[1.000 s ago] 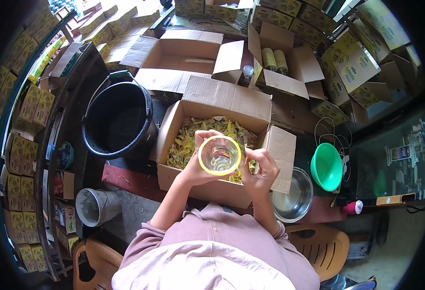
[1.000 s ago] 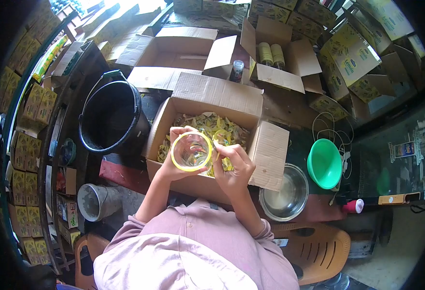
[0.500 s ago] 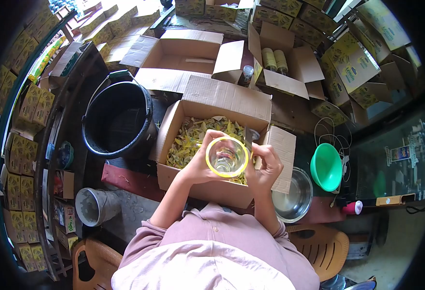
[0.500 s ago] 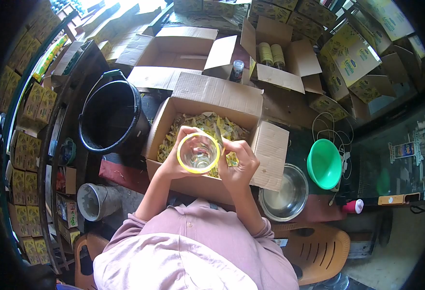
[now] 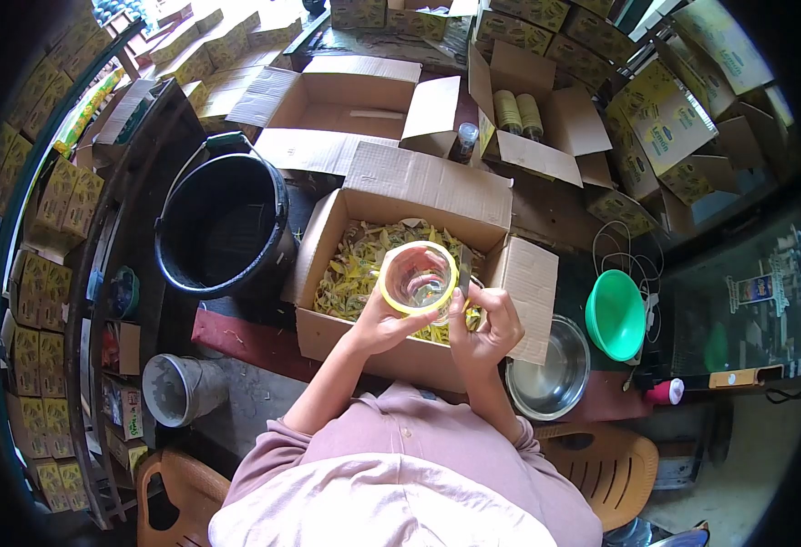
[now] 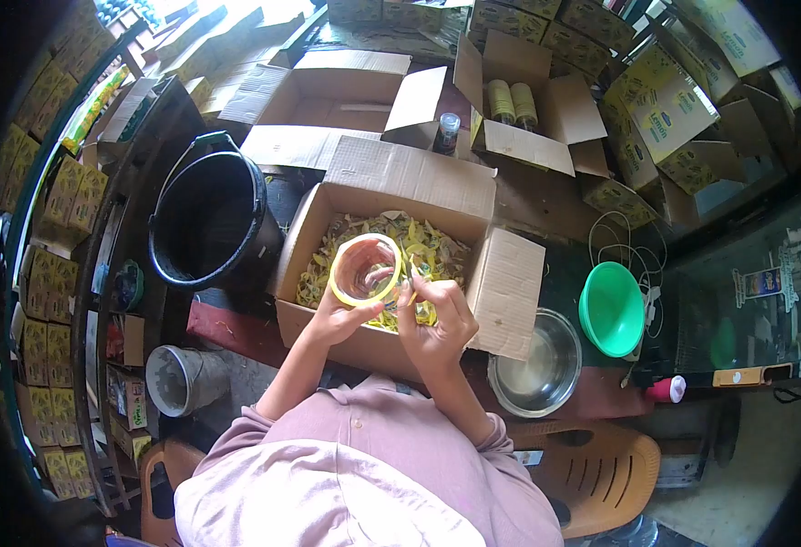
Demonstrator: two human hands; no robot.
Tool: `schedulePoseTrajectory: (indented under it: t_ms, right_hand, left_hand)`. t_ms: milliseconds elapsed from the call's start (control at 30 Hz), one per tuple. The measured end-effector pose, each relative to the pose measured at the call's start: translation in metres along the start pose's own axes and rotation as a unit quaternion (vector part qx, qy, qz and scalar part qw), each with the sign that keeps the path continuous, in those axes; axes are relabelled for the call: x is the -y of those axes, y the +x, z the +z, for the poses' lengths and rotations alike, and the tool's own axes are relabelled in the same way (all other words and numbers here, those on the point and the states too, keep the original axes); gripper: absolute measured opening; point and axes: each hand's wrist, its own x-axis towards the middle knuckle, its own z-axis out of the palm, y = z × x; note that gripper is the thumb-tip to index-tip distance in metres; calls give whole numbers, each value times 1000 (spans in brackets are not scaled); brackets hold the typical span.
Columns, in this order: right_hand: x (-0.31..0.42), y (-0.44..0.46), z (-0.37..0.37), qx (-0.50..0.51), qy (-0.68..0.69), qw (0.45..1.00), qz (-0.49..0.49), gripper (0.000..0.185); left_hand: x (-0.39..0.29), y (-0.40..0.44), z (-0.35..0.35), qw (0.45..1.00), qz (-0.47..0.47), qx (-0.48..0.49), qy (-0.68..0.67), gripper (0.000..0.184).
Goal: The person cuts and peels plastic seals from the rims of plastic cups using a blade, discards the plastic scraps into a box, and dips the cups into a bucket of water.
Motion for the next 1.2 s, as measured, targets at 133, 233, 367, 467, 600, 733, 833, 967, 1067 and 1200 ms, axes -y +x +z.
schedulePoseTrajectory:
  t_ms: [133, 233, 367, 467, 600, 733, 833, 967, 1067, 1200]
  right_hand:
    - [1, -1, 0, 2, 5, 1000, 3, 19]
    - [3, 1, 0, 0, -7, 1000, -3, 19]
    - [1, 5, 0, -2, -7, 1000, -23, 21]
    - [-2, 8, 0, 12, -15, 1000, -21, 21]
    - [-3, 11, -3, 19, 36, 999, 13, 21]
    - [-4, 3, -3, 12, 56, 998, 20, 17]
    - [-4, 2, -4, 2, 55, 998, 16, 19]
    - [-8, 6, -4, 5, 53, 999, 7, 20]
    - [-10, 8, -5, 24, 69, 997, 5, 21]
    - [-7, 8, -7, 36, 91, 995, 20, 22]
  left_hand:
    - [2, 0, 0, 1000, -17, 7, 18, 74]
    - [4, -1, -3, 997, 6, 21, 73, 73]
    - [-5, 2, -5, 990, 14, 41, 138, 70]
    - [-9, 3, -6, 985, 19, 50, 166, 65]
    - [-7, 1, -4, 992, -12, 33, 125, 66]
    - [-3, 3, -5, 994, -15, 28, 102, 66]
    - [0, 2, -7, 993, -19, 46, 107, 67]
    - [-8, 2, -6, 990, -31, 72, 120, 67]
    - [-9, 1, -9, 988, -25, 94, 119, 67]
    - [-10, 2, -12, 991, -19, 88, 97, 67]
